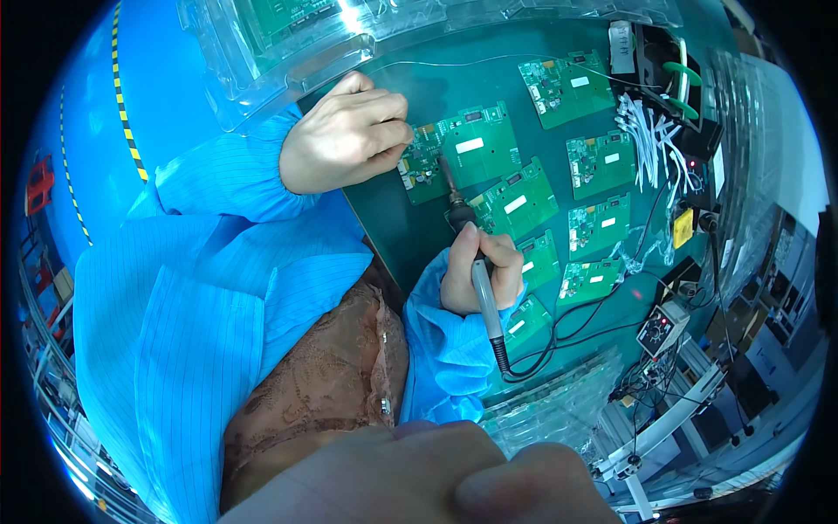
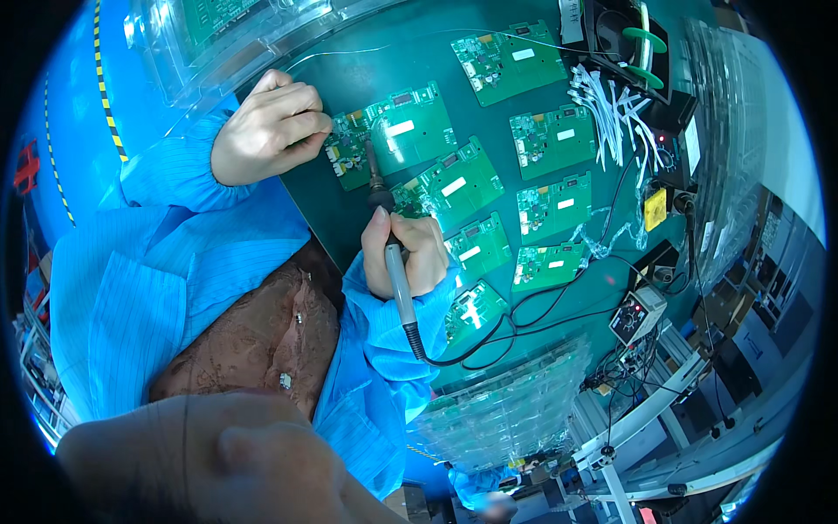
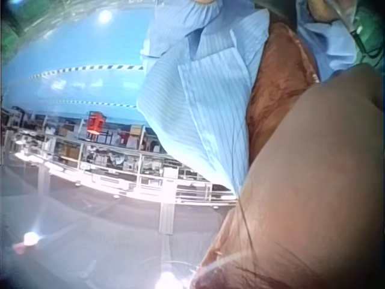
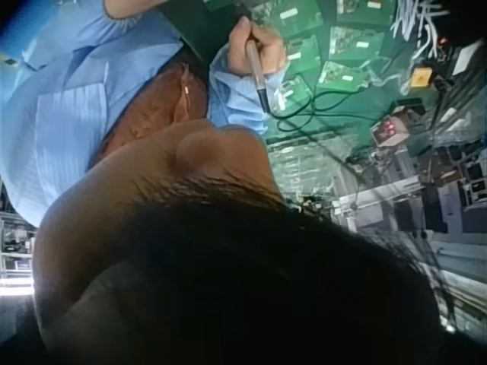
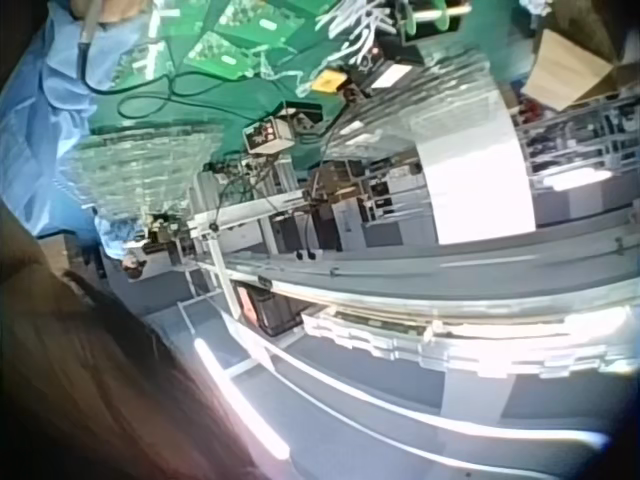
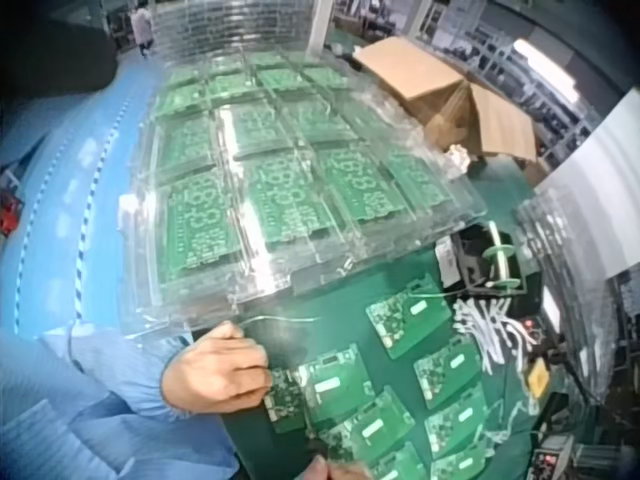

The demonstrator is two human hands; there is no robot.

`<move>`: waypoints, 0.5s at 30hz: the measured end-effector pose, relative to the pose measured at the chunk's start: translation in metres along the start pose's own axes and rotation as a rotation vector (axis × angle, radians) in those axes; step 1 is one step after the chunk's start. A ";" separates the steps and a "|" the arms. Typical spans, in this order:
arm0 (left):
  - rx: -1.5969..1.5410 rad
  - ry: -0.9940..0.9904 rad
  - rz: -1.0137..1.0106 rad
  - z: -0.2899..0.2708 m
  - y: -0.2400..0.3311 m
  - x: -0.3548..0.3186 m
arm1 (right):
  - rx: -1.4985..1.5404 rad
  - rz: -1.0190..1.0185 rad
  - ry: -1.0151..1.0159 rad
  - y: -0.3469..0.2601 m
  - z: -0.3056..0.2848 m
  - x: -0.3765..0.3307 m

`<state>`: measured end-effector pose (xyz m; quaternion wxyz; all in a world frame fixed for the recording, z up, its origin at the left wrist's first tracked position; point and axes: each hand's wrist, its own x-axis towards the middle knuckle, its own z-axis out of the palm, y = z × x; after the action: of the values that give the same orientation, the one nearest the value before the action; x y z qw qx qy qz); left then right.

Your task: Soldering components onto green circuit boards and arranging them at a manufacturing station.

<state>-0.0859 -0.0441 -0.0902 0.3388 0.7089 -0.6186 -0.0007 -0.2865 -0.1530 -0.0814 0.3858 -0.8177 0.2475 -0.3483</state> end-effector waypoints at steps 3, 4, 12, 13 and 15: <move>-0.020 -0.021 0.002 -0.002 -0.002 0.002 | -0.012 -0.023 -0.004 -0.002 0.002 0.005; -0.025 -0.029 0.003 -0.001 -0.002 0.002 | -0.025 -0.042 -0.012 -0.004 0.002 0.007; -0.021 -0.035 0.002 0.001 0.001 -0.001 | -0.035 -0.035 -0.045 -0.005 0.000 0.002; -0.026 -0.034 0.000 0.003 0.001 -0.002 | -0.028 -0.015 -0.045 -0.005 0.000 0.000; -0.039 -0.033 -0.009 0.008 -0.002 -0.004 | -0.026 -0.051 -0.044 -0.005 0.003 0.008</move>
<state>-0.0886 -0.0441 -0.0985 0.3422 0.7047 -0.6210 -0.0259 -0.2787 -0.1542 -0.0757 0.3718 -0.8360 0.2226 -0.3367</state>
